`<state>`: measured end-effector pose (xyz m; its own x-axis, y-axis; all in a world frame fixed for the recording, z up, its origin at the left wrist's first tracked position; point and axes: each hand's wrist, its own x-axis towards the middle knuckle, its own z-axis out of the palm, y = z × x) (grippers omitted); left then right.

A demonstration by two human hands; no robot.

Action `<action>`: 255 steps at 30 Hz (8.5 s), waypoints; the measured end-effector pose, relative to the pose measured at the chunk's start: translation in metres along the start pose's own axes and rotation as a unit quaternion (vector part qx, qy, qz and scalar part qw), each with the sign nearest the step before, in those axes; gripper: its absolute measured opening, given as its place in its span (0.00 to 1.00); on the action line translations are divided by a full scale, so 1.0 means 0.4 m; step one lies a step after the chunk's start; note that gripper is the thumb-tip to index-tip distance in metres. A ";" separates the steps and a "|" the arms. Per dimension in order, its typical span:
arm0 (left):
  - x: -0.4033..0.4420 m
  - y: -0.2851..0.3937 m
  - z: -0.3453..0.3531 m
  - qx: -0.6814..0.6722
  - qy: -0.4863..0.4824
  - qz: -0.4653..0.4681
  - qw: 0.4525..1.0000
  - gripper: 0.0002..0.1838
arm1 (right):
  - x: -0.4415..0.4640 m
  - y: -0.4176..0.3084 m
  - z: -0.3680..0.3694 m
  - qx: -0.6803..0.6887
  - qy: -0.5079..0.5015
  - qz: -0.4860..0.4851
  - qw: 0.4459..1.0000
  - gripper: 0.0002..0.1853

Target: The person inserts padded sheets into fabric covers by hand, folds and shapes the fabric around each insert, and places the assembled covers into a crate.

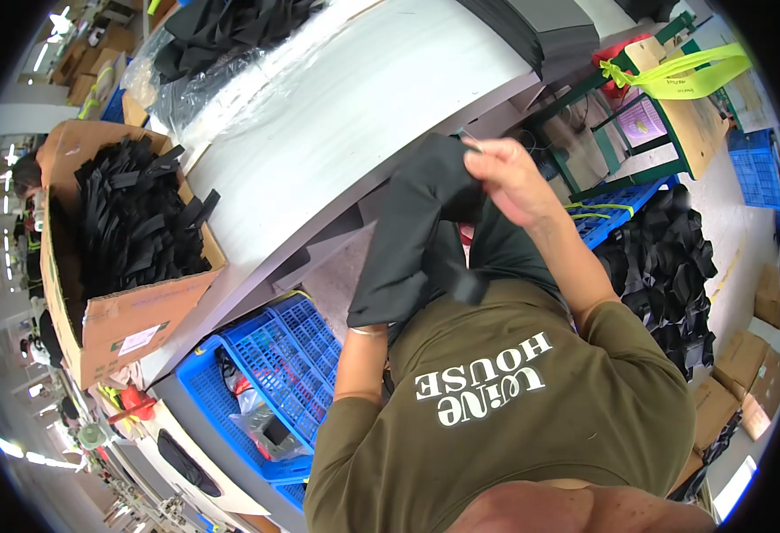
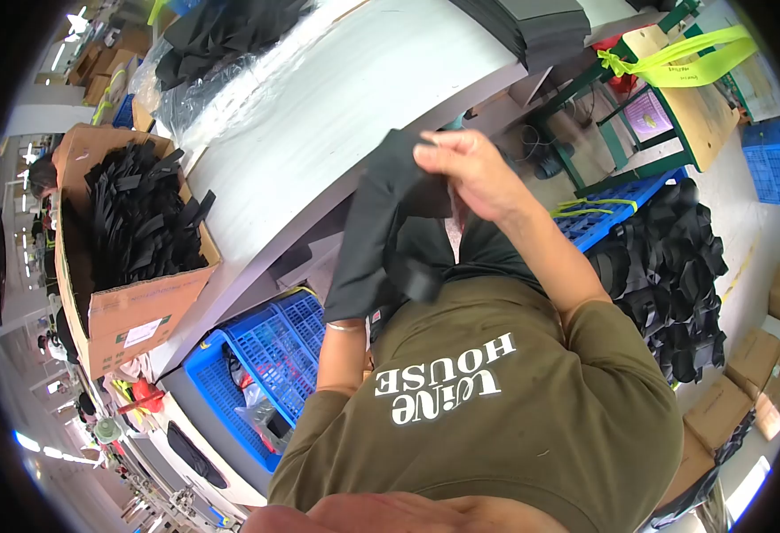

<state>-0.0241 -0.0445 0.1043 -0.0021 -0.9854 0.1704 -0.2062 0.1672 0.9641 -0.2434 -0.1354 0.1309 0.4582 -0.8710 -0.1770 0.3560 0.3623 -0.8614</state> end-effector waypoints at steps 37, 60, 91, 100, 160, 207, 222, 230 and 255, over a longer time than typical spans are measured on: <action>0.057 -0.282 -0.137 0.035 -0.062 -0.065 0.995 0.22 | 0.247 -0.129 -0.034 -0.443 -0.068 -0.293 0.845 0.12; 0.377 -0.167 -0.019 -0.659 -0.005 -0.208 0.722 0.29 | 0.259 0.039 -0.059 0.154 -0.009 0.081 0.985 0.18; 0.346 -0.151 0.036 -0.222 0.177 -0.118 0.952 0.22 | 0.266 0.059 -0.036 -0.234 0.204 -0.138 0.941 0.16; 0.338 -0.150 0.013 -0.037 0.310 -0.047 0.949 0.30 | 0.270 0.065 -0.076 -0.425 0.329 -0.166 0.826 0.15; 0.071 -0.095 0.164 -0.749 -0.122 -0.194 0.621 0.29 | -0.235 0.058 0.062 -0.415 0.203 -0.227 0.857 0.05; 0.246 0.062 0.076 0.149 -0.077 0.191 0.967 0.25 | 0.067 0.081 0.027 -0.587 0.127 -0.202 0.773 0.10; 0.089 0.052 0.176 0.139 0.155 0.122 0.970 0.37 | 0.107 0.135 -0.053 0.245 0.068 -0.068 0.965 0.19; 0.122 0.064 0.195 0.173 0.195 0.129 0.957 0.30 | 0.088 0.127 -0.038 0.329 0.110 -0.044 0.937 0.18; 0.097 0.021 0.186 -0.020 0.169 0.115 0.979 0.30 | 0.117 0.148 0.041 0.199 0.193 -0.105 0.955 0.14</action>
<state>-0.0986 -0.0840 0.1038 0.2806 -0.8554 0.4353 -0.1999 0.3915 0.8982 -0.1876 -0.1491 0.0792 0.0361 -0.9681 -0.2481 0.7239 0.1965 -0.6613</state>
